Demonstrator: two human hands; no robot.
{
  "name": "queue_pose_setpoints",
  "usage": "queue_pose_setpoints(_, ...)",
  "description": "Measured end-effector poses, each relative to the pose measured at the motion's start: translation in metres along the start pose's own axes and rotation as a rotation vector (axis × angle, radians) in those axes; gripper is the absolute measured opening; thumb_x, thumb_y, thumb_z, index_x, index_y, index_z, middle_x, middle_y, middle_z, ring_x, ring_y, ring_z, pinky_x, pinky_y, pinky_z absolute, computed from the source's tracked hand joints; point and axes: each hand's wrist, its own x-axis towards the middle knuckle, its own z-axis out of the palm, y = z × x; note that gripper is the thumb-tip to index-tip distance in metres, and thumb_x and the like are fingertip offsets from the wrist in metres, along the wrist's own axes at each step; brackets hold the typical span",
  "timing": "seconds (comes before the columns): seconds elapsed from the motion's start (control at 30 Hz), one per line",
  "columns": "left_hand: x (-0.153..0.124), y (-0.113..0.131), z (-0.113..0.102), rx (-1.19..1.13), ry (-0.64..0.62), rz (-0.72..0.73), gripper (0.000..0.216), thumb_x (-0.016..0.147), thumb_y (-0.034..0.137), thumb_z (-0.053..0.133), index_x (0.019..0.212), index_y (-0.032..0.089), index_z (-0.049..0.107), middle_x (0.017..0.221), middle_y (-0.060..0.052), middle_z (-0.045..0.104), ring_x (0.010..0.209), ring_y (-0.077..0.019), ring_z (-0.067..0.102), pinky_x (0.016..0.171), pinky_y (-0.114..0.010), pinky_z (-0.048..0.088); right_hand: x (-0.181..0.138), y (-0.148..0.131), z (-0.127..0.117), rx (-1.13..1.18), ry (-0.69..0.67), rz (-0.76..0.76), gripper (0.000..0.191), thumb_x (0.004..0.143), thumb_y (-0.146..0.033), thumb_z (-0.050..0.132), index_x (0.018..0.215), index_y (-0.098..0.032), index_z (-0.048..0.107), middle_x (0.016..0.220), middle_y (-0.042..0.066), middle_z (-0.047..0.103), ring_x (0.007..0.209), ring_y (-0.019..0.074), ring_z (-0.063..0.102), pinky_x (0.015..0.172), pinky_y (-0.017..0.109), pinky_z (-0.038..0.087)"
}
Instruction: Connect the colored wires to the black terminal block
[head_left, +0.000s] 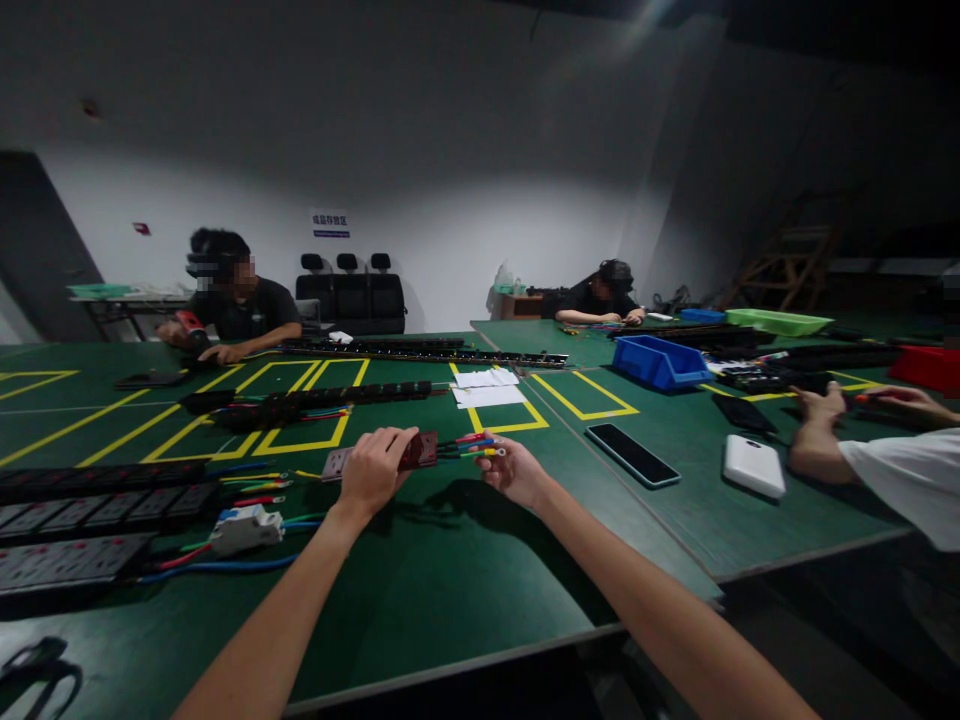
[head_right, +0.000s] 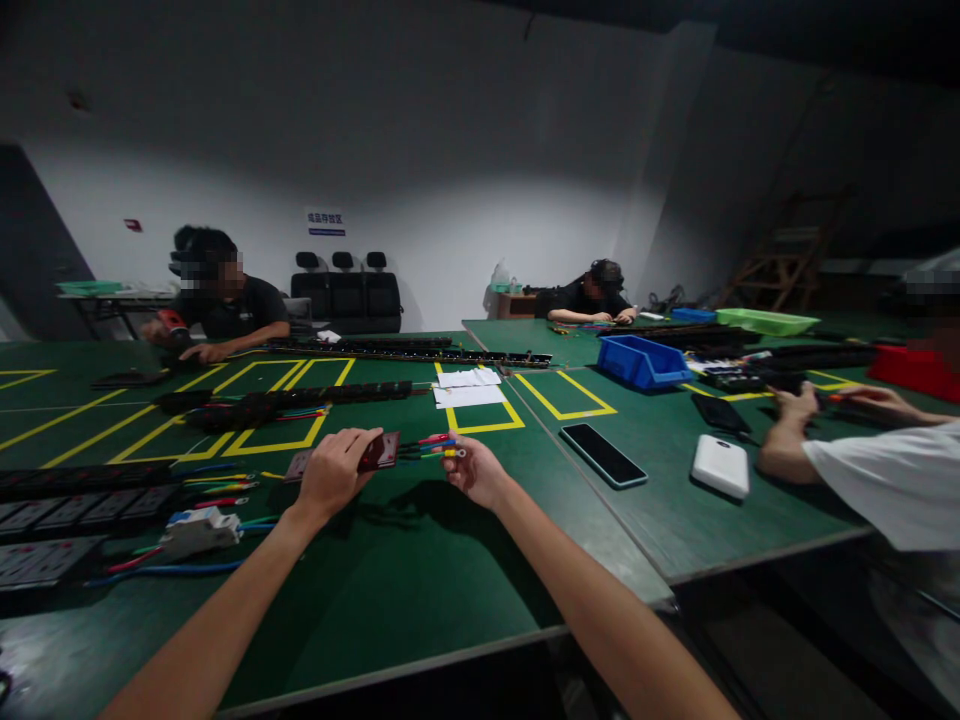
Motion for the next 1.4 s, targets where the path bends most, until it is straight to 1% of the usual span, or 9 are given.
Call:
queue_pose_setpoints(0.27, 0.0, 0.003, 0.002, 0.019, -0.026, -0.076, 0.043, 0.086, 0.021, 0.064, 0.129, 0.017, 0.058, 0.113, -0.014, 0.066, 0.097, -0.0288, 0.063, 0.083, -0.041, 0.048, -0.003, -0.001, 0.006, -0.025, -0.002, 0.009, 0.047, 0.096, -0.061, 0.049, 0.089, -0.017, 0.066, 0.069, 0.002, 0.068, 0.047, 0.008, 0.052, 0.039, 0.016, 0.031)
queue_pose_setpoints(0.33, 0.001, 0.003, 0.003, 0.028, -0.028, -0.082, 0.041, 0.089, 0.023, 0.061, 0.129, 0.017, 0.058, 0.112, -0.014, 0.067, 0.096, -0.0287, 0.063, 0.082, -0.041, 0.048, -0.002, 0.001, 0.005, -0.056, -0.03, -0.023, 0.051, 0.095, -0.064, 0.047, 0.096, -0.018, 0.069, 0.074, 0.003, 0.07, 0.049, 0.0086, 0.053, 0.04, 0.016, 0.031)
queue_pose_setpoints(0.43, 0.0, 0.004, 0.003, 0.046, -0.037, -0.08, 0.04, 0.09, 0.024, 0.061, 0.129, 0.016, 0.058, 0.112, -0.014, 0.067, 0.096, -0.0285, 0.063, 0.082, -0.041, 0.047, 0.002, 0.007, 0.001, -0.167, -0.045, -0.089, 0.045, 0.091, -0.06, 0.056, 0.108, -0.021, 0.069, 0.082, 0.003, 0.071, 0.053, 0.0083, 0.055, 0.04, 0.015, 0.031)
queue_pose_setpoints(0.5, 0.0, 0.005, 0.003, 0.051, -0.045, -0.077, 0.041, 0.088, 0.023, 0.062, 0.129, 0.016, 0.058, 0.112, -0.013, 0.067, 0.095, -0.0283, 0.063, 0.082, -0.04, 0.047, 0.006, 0.013, -0.002, -0.287, -0.019, -0.149, 0.041, 0.088, -0.056, 0.063, 0.109, -0.021, 0.069, 0.085, 0.004, 0.071, 0.051, 0.0077, 0.053, 0.038, 0.015, 0.03)
queue_pose_setpoints(0.77, 0.0, 0.008, 0.006, 0.041, -0.051, -0.067, 0.042, 0.088, 0.022, 0.062, 0.129, 0.017, 0.058, 0.111, -0.014, 0.067, 0.097, -0.0286, 0.063, 0.08, -0.039, 0.046, 0.009, 0.027, -0.001, -0.557, -0.007, -0.426, 0.06, 0.088, -0.061, 0.06, 0.135, -0.024, 0.058, 0.086, 0.002, 0.069, 0.048, 0.0082, 0.054, 0.035, 0.017, 0.032)
queue_pose_setpoints(0.93, 0.001, 0.015, 0.009, 0.024, -0.053, -0.042, 0.044, 0.087, 0.023, 0.063, 0.13, 0.017, 0.057, 0.113, -0.014, 0.066, 0.099, -0.0285, 0.062, 0.082, -0.04, 0.046, 0.01, 0.03, -0.002, -0.547, 0.145, -0.488, 0.065, 0.088, -0.069, 0.052, 0.133, -0.021, 0.061, 0.07, 0.0, 0.064, 0.042, 0.0092, 0.051, 0.035, 0.019, 0.031)
queue_pose_setpoints(1.07, 0.002, 0.018, 0.01, 0.015, -0.051, -0.033, 0.046, 0.086, 0.022, 0.065, 0.131, 0.018, 0.057, 0.113, -0.013, 0.066, 0.1, -0.0286, 0.062, 0.083, -0.04, 0.046, 0.011, 0.029, -0.004, -0.568, 0.197, -0.492, 0.066, 0.092, -0.068, 0.043, 0.132, -0.02, 0.062, 0.051, -0.004, 0.05, 0.041, 0.0112, 0.049, 0.037, 0.02, 0.029)
queue_pose_setpoints(1.23, 0.001, 0.018, 0.011, 0.033, -0.067, -0.02, 0.047, 0.085, 0.021, 0.066, 0.131, 0.018, 0.057, 0.113, -0.014, 0.066, 0.099, -0.0285, 0.062, 0.083, -0.04, 0.046, 0.008, 0.027, 0.002, -0.576, 0.235, -0.551, 0.051, 0.09, -0.055, 0.055, 0.123, -0.018, 0.066, 0.054, -0.005, 0.049, 0.042, 0.0105, 0.046, 0.039, 0.021, 0.032)
queue_pose_setpoints(1.4, 0.001, 0.02, 0.009, 0.035, -0.063, -0.003, 0.044, 0.087, 0.021, 0.064, 0.13, 0.016, 0.058, 0.111, -0.013, 0.066, 0.098, -0.0287, 0.062, 0.082, -0.04, 0.047, 0.005, 0.026, 0.008, -0.58, 0.235, -0.617, 0.049, 0.089, -0.049, 0.057, 0.126, -0.017, 0.065, 0.062, -0.004, 0.052, 0.043, 0.0095, 0.046, 0.04, 0.022, 0.036)
